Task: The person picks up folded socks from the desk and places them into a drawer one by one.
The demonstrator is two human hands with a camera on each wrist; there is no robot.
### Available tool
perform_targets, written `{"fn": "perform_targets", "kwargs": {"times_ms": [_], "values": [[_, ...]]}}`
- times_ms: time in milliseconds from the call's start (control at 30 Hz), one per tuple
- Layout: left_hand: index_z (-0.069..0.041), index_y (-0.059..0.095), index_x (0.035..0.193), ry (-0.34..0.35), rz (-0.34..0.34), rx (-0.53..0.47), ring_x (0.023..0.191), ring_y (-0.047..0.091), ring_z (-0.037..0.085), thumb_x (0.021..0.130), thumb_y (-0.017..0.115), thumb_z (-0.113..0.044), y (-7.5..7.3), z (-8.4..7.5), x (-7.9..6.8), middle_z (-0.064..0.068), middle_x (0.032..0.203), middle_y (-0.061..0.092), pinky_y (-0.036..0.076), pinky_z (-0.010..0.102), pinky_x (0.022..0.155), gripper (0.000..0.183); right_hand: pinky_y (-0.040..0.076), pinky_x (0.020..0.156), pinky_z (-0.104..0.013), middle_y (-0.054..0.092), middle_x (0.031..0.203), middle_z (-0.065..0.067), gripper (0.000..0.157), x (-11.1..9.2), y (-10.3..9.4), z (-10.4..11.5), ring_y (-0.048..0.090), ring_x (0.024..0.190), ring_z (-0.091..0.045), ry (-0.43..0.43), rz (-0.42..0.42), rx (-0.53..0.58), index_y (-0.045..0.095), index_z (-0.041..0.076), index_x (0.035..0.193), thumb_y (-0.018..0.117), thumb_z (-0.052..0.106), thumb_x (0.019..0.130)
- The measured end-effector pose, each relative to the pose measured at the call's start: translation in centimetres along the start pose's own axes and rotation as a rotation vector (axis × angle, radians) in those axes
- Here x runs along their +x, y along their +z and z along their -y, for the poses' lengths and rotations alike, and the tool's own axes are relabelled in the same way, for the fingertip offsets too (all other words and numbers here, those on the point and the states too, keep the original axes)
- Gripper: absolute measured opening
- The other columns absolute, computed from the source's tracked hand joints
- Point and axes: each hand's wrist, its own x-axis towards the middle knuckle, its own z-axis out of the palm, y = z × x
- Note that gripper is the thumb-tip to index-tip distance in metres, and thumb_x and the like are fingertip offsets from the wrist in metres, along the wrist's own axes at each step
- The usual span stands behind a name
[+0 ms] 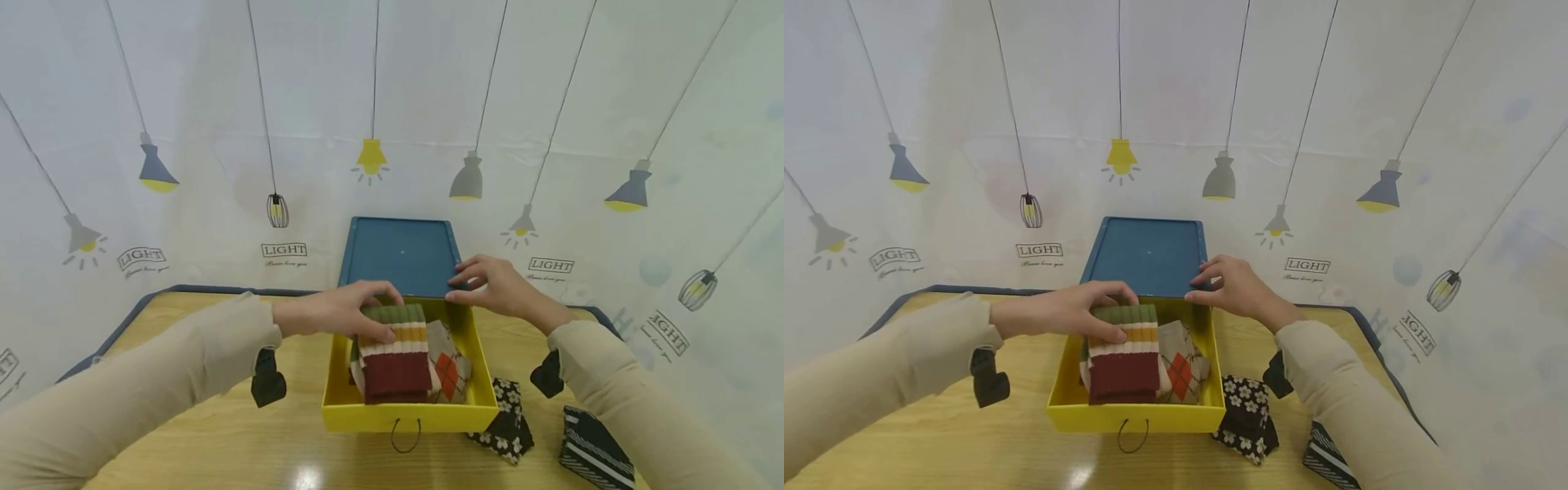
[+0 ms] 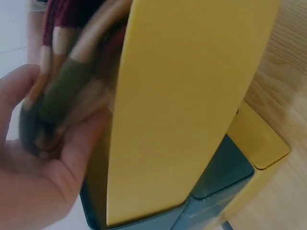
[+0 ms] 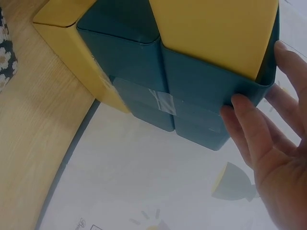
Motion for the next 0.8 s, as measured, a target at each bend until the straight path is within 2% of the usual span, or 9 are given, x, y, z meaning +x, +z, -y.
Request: {"fn": "perform_targets", "kwargs": {"times_ms": [167, 467, 667, 800], "values": [[-0.017, 0.049, 0.117, -0.009, 0.004, 0.135, 0.124, 0.034, 0.032, 0.082, 0.067, -0.024, 0.07, -0.26, 0.26, 0.006, 0.135, 0.035, 0.036, 0.046, 0.095, 0.040, 0.053, 0.073, -0.037, 0.050, 0.120, -0.021, 0.032, -0.03, 0.05, -0.04, 0.060, 0.091, -0.032, 0.003, -0.006, 0.002, 0.066, 0.000, 0.105, 0.067, 0.023, 0.082], [-0.010, 0.050, 0.115, 0.033, -0.024, 0.324, 0.109, 0.050, 0.026, 0.080, 0.070, -0.022, -0.06, 0.07, 0.33, 0.007, 0.117, 0.050, 0.046, 0.036, 0.083, 0.042, 0.053, 0.073, -0.037, 0.050, 0.120, -0.021, 0.032, -0.05, 0.10, -0.07, 0.060, 0.091, -0.031, -0.004, -0.009, -0.012, 0.066, 0.000, 0.105, 0.067, 0.023, 0.082], [-0.008, 0.053, 0.114, 0.084, -0.054, 0.346, 0.096, 0.055, 0.021, 0.078, 0.071, -0.021, -0.28, 0.42, 0.15, 0.007, 0.104, 0.058, 0.048, 0.033, 0.077, 0.042, 0.053, 0.073, -0.037, 0.051, 0.120, -0.021, 0.032, -0.03, 0.06, -0.02, 0.061, 0.091, -0.031, -0.007, -0.005, -0.016, 0.066, 0.000, 0.105, 0.067, 0.023, 0.082], [-0.006, 0.055, 0.111, 0.141, -0.079, 0.329, 0.093, 0.056, 0.020, 0.080, 0.070, -0.019, -0.53, 0.46, 0.04, 0.007, 0.102, 0.058, 0.048, 0.033, 0.079, 0.037, 0.053, 0.073, -0.038, 0.051, 0.120, -0.021, 0.032, -0.06, -0.02, -0.05, 0.060, 0.091, -0.032, -0.003, -0.008, -0.018, 0.066, 0.000, 0.105, 0.067, 0.023, 0.082]]}}
